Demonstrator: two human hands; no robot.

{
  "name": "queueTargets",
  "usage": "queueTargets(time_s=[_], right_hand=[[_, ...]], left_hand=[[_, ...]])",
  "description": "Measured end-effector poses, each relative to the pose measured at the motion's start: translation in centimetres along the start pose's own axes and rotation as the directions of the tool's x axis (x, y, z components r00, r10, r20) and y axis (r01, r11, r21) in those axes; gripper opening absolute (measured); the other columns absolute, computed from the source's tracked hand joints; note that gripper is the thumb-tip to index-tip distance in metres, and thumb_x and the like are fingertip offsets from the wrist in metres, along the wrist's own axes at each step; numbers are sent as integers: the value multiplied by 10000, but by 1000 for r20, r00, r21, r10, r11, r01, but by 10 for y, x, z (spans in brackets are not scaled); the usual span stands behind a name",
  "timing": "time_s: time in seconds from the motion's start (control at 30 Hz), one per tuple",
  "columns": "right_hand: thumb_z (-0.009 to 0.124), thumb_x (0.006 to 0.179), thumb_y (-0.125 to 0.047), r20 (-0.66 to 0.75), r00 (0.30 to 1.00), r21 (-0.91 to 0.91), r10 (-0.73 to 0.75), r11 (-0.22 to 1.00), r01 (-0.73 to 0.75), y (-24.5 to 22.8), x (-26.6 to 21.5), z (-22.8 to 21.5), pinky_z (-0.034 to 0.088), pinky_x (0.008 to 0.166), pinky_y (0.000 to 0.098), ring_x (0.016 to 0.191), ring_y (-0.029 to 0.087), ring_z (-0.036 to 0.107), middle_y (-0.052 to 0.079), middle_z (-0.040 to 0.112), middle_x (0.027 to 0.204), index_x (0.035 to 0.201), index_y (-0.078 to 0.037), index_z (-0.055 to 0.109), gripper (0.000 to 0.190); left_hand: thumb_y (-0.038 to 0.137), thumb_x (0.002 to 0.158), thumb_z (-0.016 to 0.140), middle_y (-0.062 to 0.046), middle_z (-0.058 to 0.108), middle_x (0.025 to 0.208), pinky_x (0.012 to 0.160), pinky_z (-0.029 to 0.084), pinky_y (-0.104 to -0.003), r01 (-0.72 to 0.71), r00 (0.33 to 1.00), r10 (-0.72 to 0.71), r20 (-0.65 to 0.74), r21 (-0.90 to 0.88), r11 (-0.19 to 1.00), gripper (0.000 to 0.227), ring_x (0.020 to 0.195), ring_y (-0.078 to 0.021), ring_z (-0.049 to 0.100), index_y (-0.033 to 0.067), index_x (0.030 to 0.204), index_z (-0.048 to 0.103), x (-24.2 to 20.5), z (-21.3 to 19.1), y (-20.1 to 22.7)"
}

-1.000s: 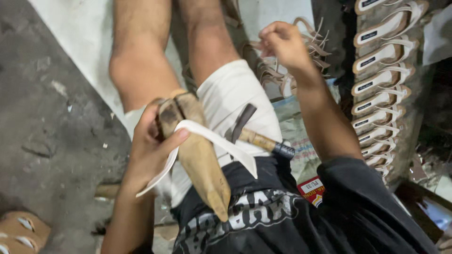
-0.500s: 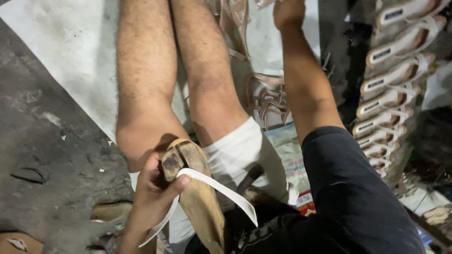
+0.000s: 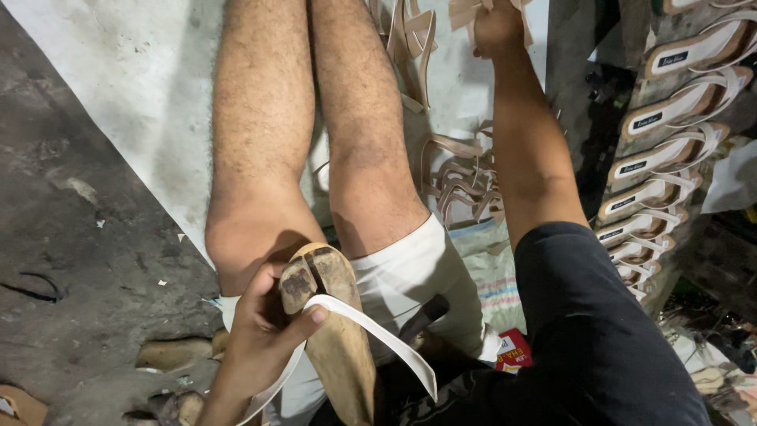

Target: The person assembles sandals by wrapping white straps around a wooden last and securing them with a hammer. The person repeatedly wraps the strap, hammers it into place, and then places the finished sandal aside.

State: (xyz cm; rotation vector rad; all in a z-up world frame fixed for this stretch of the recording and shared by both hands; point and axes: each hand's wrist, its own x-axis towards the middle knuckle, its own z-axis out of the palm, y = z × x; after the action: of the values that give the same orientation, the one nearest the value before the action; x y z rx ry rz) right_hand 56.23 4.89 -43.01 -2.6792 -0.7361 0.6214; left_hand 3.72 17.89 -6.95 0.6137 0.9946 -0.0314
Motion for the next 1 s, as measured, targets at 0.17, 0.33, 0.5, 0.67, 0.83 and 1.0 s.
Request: queueTargets(time_s=[0.17,0.33,0.5,0.67,0.83,1.0], right_hand=[[682,1019,-145,-56,958,147,-282,946,287,-15,21,0,566,627,397,742,260,701,162,736,920,1060,3,700,155],[654,1015,-238,407,908,660,101,654,-369,-64,44,-9,629,669,309,739,150,729,67,773,932,1022,-51,712,196],[638,1014,-210,592,788,742,170,265,-615,-99,56,-18,593,628,368,672,202,703,98,755,888,981,-18,721,212],[721,1105,-254,601,799,762,-19,314,-566,-82,45,-24,448,612,316,683,138,567,38,624,860,973,-64,648,243],[654,1020,-214,444,877,852,-183,389,-350,-75,18,-37,592,806,314,878,140,683,55,721,1027,1104,-41,710,200],[656,1005,-159,204,959,888,-197,449,-96,-89,-59,-81,568,845,323,987,192,700,93,728,1110,1170,-20,678,217]], left_hand=[[-13,845,788,-17,662,988,784,522,-261,16,1000,-15,-16,87,996,379,906,-85,607,26,1162,584,3,-3,-2],[-29,842,775,-18,679,1014,821,530,-260,28,999,-29,-27,-21,999,365,941,-91,618,22,1153,591,7,3,2],[-41,837,774,-7,676,1048,859,522,-265,16,1000,-17,-16,-45,999,387,984,-93,614,21,1175,596,12,5,10],[-50,826,775,-12,686,1046,856,512,-259,27,1000,-27,-15,-28,999,405,977,-90,611,19,1185,601,15,4,8],[-34,844,781,-2,661,1028,833,515,-257,-2,1000,2,-1,-2,1000,378,954,-83,599,18,1169,594,16,2,6],[3,840,778,-15,652,1023,808,511,-249,-24,1000,22,22,55,998,397,933,-82,599,19,1185,583,7,2,-4]])
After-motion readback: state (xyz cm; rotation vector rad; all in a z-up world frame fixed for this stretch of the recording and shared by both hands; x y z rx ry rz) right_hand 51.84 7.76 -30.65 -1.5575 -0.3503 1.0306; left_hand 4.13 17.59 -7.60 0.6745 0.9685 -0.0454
